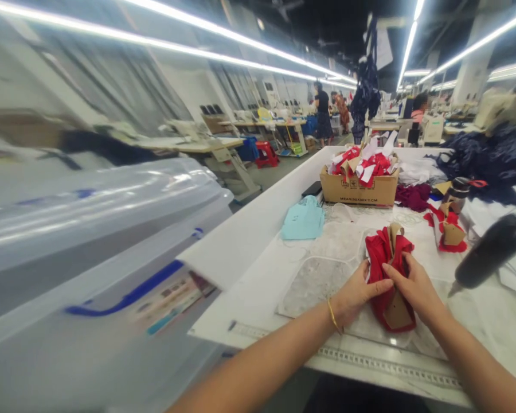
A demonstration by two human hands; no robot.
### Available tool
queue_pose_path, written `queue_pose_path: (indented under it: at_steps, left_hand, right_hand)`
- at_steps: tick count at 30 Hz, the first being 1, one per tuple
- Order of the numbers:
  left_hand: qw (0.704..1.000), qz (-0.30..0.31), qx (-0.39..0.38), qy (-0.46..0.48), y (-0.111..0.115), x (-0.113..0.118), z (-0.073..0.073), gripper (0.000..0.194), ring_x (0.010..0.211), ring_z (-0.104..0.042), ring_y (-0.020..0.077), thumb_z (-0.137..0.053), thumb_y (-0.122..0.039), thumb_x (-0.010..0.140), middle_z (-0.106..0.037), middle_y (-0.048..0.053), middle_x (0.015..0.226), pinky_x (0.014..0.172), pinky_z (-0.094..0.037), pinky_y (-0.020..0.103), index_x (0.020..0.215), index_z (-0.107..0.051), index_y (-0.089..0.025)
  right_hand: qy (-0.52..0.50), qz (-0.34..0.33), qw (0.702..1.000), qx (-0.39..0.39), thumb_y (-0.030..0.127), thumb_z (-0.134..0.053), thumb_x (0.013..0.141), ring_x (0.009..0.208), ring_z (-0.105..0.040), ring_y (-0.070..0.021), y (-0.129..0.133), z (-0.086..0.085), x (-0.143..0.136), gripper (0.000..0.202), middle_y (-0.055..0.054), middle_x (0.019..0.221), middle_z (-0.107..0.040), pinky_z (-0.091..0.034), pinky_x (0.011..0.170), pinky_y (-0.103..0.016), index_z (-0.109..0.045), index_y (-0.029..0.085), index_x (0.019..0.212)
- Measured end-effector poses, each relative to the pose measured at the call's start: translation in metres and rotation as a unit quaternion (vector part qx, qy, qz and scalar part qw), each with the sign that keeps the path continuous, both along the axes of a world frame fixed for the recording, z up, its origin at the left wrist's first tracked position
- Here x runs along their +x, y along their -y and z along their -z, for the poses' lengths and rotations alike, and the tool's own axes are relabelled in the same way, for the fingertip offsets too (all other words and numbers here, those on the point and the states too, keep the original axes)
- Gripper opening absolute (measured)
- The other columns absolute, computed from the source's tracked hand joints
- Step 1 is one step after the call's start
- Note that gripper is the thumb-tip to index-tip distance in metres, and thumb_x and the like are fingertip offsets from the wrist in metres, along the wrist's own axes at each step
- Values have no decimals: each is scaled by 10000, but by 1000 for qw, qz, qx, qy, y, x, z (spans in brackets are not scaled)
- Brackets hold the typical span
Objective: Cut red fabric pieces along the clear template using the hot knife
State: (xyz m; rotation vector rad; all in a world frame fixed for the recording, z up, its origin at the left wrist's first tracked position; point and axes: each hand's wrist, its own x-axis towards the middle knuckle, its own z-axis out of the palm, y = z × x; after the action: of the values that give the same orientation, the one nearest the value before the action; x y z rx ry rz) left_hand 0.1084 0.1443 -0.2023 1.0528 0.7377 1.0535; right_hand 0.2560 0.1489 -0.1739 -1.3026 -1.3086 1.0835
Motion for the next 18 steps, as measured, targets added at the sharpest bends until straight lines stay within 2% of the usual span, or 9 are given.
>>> queue_pose_path:
  at_steps: [4, 6, 8, 10, 14, 18]
  left_hand:
    - [993, 44, 67, 89, 0, 4, 4, 990, 1398, -452, 342, -917, -599, 617, -533, 171, 1436, 1193, -352, 411, 1399, -505, -153]
    - [989, 57, 62, 122, 1, 6, 3, 1022, 1400, -452, 336, -903, -612, 632, -523, 164, 1449, 1193, -354, 405, 1452, -476, -176]
    - [987, 59, 43, 140, 1, 6, 1, 1049, 1379, -477, 336, -906, -607, 628, -534, 170, 1436, 1178, -373, 404, 1472, -458, -174]
    - [987, 54, 25, 150, 1, 5, -1, 1042, 1355, -504, 332, -921, -575, 628, -558, 175, 1409, 1160, -394, 399, 1468, -464, -161]
    - [989, 30, -26, 140, 0, -2, -2, 962, 1320, -538, 328, -973, -402, 596, -608, 171, 1345, 1121, -432, 387, 1411, -532, -142]
    - [992, -10, -65, 112, -3, -18, -7, 964, 1167, -630, 324, -1003, -320, 469, -674, 164, 1217, 1024, -497, 389, 1323, -598, -132]
  right_hand:
    - [160, -26, 986, 40, 488, -620, 692, 1163, -624, -388, 7, -15, -3, 778, -195, 1260, -657, -451, 1027, -520, -559, 61, 1340]
    - [211, -28, 976, 53, 527, -620, 698, 1243, -583, -408, 7, -20, -4, 888, -202, 1343, -613, -436, 1056, -530, -511, 46, 1436]
    - [221, -24, 973, 56, 568, -653, 666, 1255, -577, -410, 2, -20, -3, 972, -207, 1343, -613, -436, 1066, -535, -490, 35, 1462]
    - [197, -18, 979, 58, 595, -670, 638, 1244, -589, -388, -4, -17, 0, 988, -194, 1326, -627, -444, 1070, -527, -504, 52, 1447]
    - [102, -16, 992, 70, 603, -659, 626, 1193, -621, -323, -15, -8, 7, 901, -168, 1320, -635, -464, 1064, -473, -538, 96, 1360]
    - [-27, -61, 998, -13, 552, -749, 610, 1048, -682, -290, -18, -2, 10, 812, -148, 1181, -691, -570, 793, -379, -525, 154, 1282]
